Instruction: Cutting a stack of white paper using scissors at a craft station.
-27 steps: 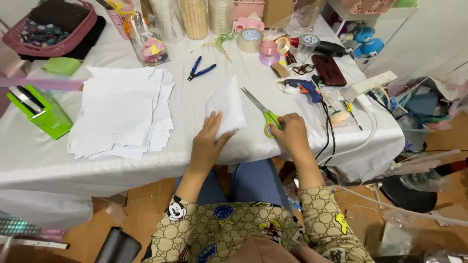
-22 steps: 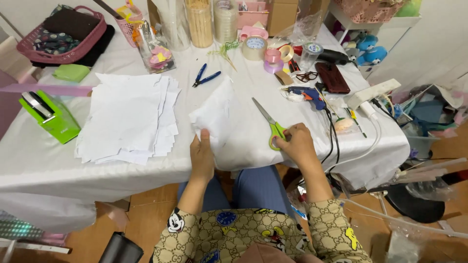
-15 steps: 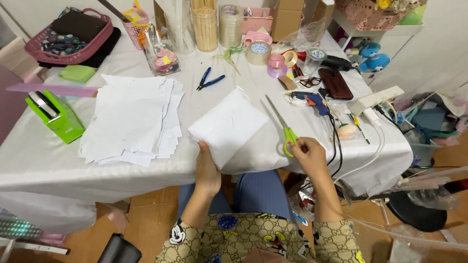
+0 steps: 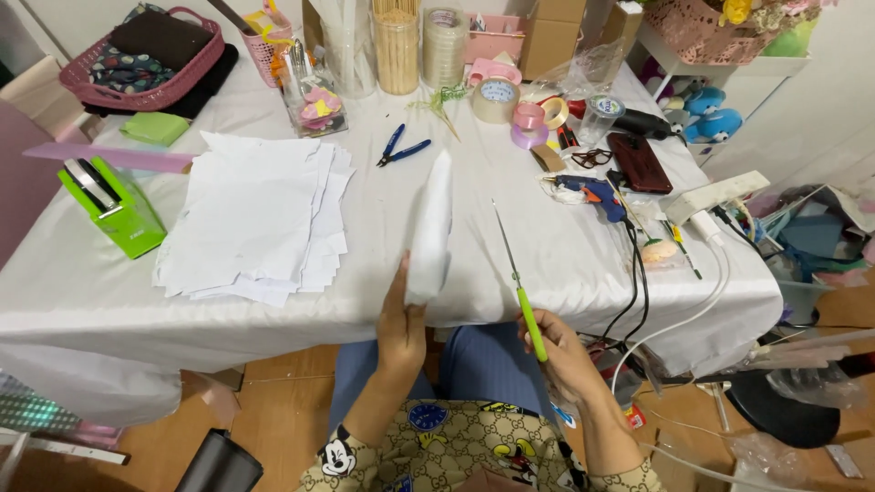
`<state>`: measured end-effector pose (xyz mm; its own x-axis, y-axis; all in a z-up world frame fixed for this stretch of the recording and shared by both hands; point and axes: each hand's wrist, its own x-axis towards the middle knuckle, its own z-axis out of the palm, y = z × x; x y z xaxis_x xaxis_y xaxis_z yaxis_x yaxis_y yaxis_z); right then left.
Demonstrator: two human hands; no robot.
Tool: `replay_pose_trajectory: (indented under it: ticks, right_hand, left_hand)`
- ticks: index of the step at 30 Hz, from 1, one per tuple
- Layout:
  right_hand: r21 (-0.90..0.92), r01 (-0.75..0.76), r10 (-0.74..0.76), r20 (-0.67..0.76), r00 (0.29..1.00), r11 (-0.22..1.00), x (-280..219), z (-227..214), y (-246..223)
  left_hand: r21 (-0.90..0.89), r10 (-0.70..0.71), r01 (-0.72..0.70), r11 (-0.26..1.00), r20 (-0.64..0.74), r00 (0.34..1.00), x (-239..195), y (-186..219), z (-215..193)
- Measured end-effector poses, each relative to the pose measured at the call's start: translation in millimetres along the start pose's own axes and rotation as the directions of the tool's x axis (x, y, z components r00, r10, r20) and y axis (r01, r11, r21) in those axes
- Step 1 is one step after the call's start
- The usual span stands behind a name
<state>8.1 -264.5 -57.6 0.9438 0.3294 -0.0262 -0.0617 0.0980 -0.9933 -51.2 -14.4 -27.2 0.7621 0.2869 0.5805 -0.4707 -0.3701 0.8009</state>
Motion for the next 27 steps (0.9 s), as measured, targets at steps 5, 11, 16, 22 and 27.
replay_pose_trajectory:
  ticks: [5,11,16,22,27]
  right_hand:
    - [-0.017,-0.015,0.014,-0.054,0.998,1.0,-2,0,-3]
    - [-0.128,-0.009,-0.01,-0.147,0.989,0.992,-14,-18,-10]
    - [-0.305,0.017,-0.069,-0.16,0.985,0.952,-16,-35,6]
    - [-0.634,-0.109,0.092,-0.059,0.994,0.766,-37,-25,-30]
    - [-0.612,-0.039,0.149,0.129,0.98,0.79,-61,-31,-32]
  left_hand:
    - [0.556,0.215,-0.352,0.753,0.298,0.93,6,-14,-19]
    - [0.706,0.494,-0.529,0.47,0.286,0.821,-19,-54,-2]
    - [0.61,0.365,-0.406,0.681,0.197,0.91,-22,-41,-7]
    - [0.515,0.04,-0.091,0.852,0.11,0.993,-14,-30,-9]
    - [0.77,0.138,-0.137,0.624,0.064,0.988,-25,-18,5]
